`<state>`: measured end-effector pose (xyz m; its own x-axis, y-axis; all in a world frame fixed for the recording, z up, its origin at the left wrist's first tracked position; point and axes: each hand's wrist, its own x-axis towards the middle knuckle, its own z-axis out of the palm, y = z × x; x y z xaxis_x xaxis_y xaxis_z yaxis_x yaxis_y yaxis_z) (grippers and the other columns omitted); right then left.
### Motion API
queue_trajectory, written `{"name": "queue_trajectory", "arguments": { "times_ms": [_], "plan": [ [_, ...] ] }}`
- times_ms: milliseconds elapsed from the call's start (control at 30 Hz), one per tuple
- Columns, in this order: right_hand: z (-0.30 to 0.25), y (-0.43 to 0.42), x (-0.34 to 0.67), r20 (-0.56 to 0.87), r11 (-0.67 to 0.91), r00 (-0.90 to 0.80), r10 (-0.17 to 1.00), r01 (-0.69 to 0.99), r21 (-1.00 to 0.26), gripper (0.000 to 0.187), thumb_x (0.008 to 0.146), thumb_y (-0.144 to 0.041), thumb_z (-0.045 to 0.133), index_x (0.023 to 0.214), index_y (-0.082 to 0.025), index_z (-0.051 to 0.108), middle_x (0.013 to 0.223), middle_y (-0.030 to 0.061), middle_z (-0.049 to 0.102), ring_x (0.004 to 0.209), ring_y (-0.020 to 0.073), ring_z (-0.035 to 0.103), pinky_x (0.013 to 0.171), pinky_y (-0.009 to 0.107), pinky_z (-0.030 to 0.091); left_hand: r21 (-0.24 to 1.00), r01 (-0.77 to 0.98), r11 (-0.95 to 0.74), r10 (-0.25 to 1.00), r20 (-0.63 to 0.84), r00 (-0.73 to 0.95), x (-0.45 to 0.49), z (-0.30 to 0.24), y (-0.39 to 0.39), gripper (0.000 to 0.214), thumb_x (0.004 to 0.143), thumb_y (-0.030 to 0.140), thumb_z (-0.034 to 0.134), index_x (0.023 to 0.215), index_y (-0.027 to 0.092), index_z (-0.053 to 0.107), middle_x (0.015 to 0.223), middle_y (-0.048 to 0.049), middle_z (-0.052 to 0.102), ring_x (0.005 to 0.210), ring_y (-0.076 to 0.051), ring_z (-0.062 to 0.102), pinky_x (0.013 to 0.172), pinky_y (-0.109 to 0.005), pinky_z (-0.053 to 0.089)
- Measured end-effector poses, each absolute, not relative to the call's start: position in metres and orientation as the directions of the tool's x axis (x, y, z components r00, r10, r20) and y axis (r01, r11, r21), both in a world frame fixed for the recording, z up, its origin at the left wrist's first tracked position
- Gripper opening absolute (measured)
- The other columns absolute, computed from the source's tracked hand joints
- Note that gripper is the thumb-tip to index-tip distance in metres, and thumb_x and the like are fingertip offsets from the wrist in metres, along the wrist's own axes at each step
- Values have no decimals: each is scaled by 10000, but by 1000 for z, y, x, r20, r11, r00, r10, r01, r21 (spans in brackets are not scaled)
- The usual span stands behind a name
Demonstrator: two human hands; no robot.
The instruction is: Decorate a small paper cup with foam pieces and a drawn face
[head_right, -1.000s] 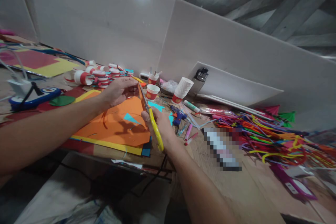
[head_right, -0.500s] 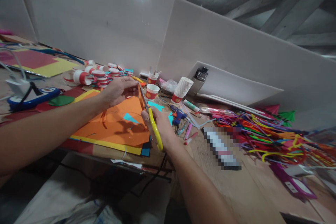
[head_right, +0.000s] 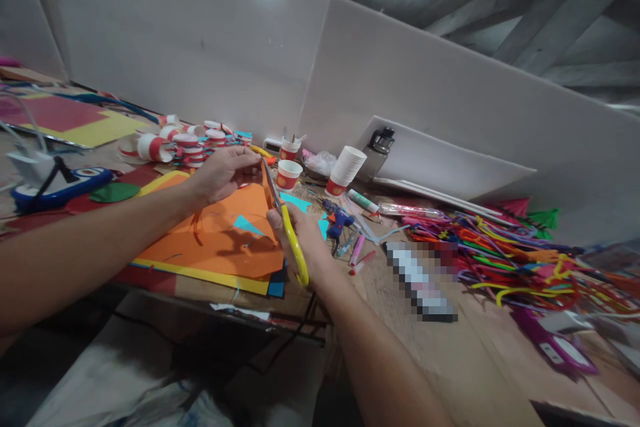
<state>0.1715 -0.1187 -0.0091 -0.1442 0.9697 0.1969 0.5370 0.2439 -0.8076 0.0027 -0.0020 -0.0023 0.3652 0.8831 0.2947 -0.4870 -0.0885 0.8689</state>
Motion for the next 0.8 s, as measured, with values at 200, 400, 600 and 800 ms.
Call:
{"name": "queue_trajectory", "arguments": {
  "times_ms": [200, 400, 600, 800],
  "plan": [
    [-11, -120, 172, 193, 235, -134, 972, 542, -807, 409, 855, -588, 501, 717, -211, 421, 590, -49, 443, 483, 75, 380, 453, 202, 298, 875, -476, -90, 885, 290, 365, 3, -2, -2, 130, 757, 206, 672, 720, 104, 599, 660, -46, 650, 594, -120, 614, 640, -268, 504],
    [-11, -120, 174, 190, 233, -135, 973, 546, -805, 387, 865, -556, 502, 716, -208, 424, 601, -51, 446, 490, 73, 385, 462, 200, 300, 873, -479, -87, 887, 287, 362, 3, -3, -2, 104, 754, 183, 665, 743, 96, 609, 676, -57, 655, 606, -125, 620, 642, -267, 515],
    [-4, -118, 178, 206, 267, -171, 964, 572, -775, 370, 837, -533, 542, 703, -207, 431, 578, -58, 418, 496, 77, 377, 468, 201, 291, 892, -449, -61, 905, 238, 351, 2, -4, 3, 73, 761, 160, 636, 727, 104, 605, 636, -35, 628, 556, -102, 603, 561, -211, 478],
    [1, -113, 190, 173, 244, -171, 970, 677, -694, 346, 809, -532, 563, 771, -188, 559, 608, -51, 452, 531, 84, 394, 483, 205, 278, 880, -474, -41, 953, 177, 247, -7, -3, 18, 36, 733, 128, 581, 699, 117, 587, 646, -40, 643, 527, -95, 599, 498, -187, 447]
  ]
}}
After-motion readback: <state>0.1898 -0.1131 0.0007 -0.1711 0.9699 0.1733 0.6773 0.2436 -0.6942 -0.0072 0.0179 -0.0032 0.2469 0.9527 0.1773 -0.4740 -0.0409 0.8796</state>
